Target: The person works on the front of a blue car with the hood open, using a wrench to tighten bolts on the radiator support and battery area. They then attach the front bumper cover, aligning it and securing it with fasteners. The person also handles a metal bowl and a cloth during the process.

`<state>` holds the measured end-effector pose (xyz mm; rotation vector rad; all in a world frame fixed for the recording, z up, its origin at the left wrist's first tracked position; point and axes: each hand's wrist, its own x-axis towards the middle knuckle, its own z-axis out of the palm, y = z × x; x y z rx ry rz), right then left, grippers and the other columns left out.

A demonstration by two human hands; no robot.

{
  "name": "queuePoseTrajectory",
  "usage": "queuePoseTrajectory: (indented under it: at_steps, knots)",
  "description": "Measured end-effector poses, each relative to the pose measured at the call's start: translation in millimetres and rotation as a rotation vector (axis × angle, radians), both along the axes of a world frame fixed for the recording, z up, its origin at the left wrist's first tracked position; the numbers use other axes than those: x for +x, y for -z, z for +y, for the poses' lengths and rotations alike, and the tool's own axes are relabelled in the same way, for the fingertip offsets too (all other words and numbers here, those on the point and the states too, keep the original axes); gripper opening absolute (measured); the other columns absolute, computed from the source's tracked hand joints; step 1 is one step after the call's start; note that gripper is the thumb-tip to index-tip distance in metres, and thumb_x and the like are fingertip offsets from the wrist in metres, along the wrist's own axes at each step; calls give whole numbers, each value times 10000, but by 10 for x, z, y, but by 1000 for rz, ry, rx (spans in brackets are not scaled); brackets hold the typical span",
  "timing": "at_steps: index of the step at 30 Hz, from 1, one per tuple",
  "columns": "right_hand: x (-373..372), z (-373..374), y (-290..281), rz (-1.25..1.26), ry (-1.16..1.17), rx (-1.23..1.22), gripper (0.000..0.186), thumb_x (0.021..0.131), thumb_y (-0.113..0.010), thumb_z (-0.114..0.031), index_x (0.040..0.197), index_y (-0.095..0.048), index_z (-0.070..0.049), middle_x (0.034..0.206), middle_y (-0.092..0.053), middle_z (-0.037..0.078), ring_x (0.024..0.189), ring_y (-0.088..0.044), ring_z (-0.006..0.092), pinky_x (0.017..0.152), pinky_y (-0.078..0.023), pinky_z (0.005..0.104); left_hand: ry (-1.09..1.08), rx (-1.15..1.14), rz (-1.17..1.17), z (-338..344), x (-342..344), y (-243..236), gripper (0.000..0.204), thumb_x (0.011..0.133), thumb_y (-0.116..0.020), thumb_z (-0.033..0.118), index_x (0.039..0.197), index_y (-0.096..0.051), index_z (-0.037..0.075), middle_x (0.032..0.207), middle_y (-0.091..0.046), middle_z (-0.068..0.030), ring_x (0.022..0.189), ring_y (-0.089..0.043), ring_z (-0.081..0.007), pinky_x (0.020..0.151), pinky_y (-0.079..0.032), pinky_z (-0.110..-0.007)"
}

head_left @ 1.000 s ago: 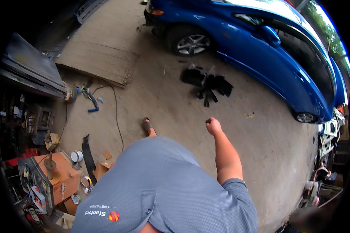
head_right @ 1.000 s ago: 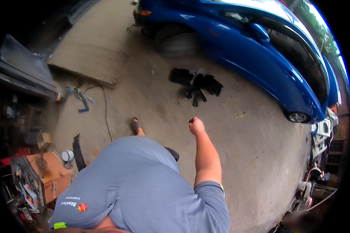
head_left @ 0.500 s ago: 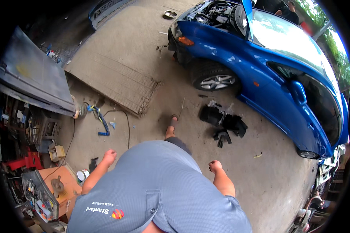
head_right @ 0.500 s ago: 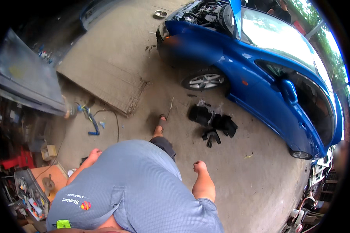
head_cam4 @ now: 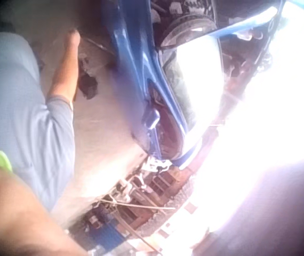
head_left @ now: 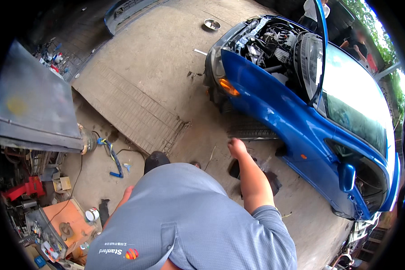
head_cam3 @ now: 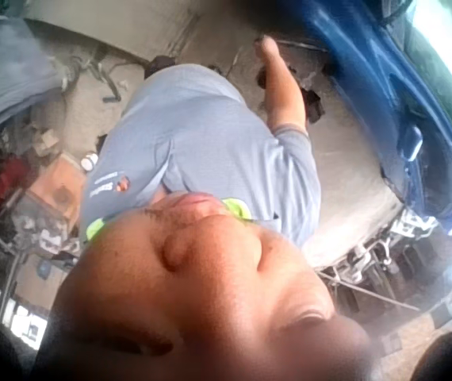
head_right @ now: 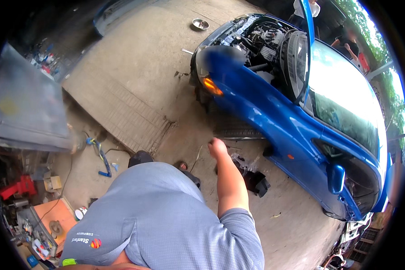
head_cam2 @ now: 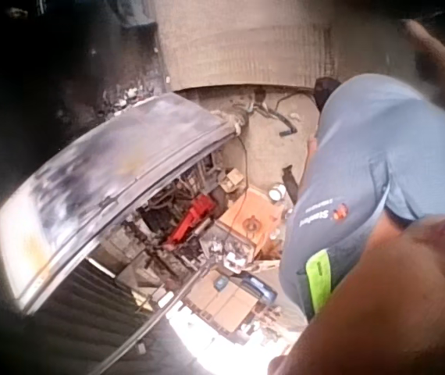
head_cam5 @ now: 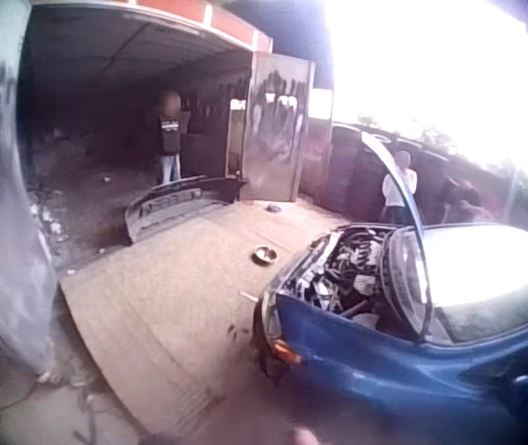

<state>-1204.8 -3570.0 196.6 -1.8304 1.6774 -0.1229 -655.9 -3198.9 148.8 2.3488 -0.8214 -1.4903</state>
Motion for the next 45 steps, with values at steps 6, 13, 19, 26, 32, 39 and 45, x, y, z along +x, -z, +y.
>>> queuePoseTrajectory:
  at_steps: [6, 13, 19, 26, 32, 39, 45]
  knots:
    - [1137, -1413, -336, -214, 30, 21, 283, 819, -661, -223, 1024, -682, -28, 973, -707, 185, 947, -667, 357, 825, -526, 416, 46, 27, 2, -1126, 631, 16, 302, 885, -642, 226, 1077, -660, -7, 869, -692, -118, 779, -655, -218, 719, -523, -356]
    - [1010, -1414, 691, -137, 556, 230, 325, 743, -689, -226, 1000, -696, -27, 1003, -702, 205, 989, -662, 360, 869, -523, 418, 334, 19, -78, -3369, 1776, -646, 284, 892, -638, 213, 1069, -659, -9, 857, -688, -114, 760, -650, -200, 691, -522, -352]
    - [1228, -1850, 243, -498, 968, 207, 279, 792, -663, -72, 1043, -688, 48, 881, -723, 148, 717, -693, 196, 647, -554, 311, 1, -63, -112, -5272, 3114, -788, 258, 914, -598, 165, 1112, -655, 9, 869, -684, -98, 693, -627, -178, 645, -521, -340]
    - [1335, -3400, -123, -733, 1135, 7, 191, 875, -594, -20, 1052, -631, 43, 852, -656, 90, 655, -619, 159, 586, -507, 273, 256, -121, -152, -7044, 2551, -1053, 324, 943, -582, 191, 1209, -606, 8, 993, -682, -110, 784, -642, -177, 693, -522, -313]
    - [1117, -5206, -305, -930, 1231, -95, 164, 925, -609, -57, 1073, -603, 13, 888, -659, 94, 702, -638, 170, 650, -541, 291, 545, -68, -135, -7897, 2098, -1004, 332, 924, -624, 215, 1179, -632, 3, 986, -693, -116, 813, -643, -179, 755, -527, -316]
    - [517, -6794, 533, -663, 1320, -175, 218, 886, -628, -43, 1085, -627, 47, 910, -693, 120, 758, -687, 174, 648, -547, 281, 320, 12, -71, -8358, 2454, -893, 336, 928, -630, 222, 1184, -630, 5, 996, -693, -108, 822, -643, -181, 762, -526, -314]
    - [628, -7531, 765, -98, 1297, -102, 219, 870, -647, -133, 1063, -671, -31, 997, -718, 129, 880, -692, 247, 797, -529, 355, 275, 78, -57, -8953, 2548, -1108, 333, 933, -628, 221, 1187, -628, 6, 999, -693, -102, 827, -642, -178, 761, -523, -310]
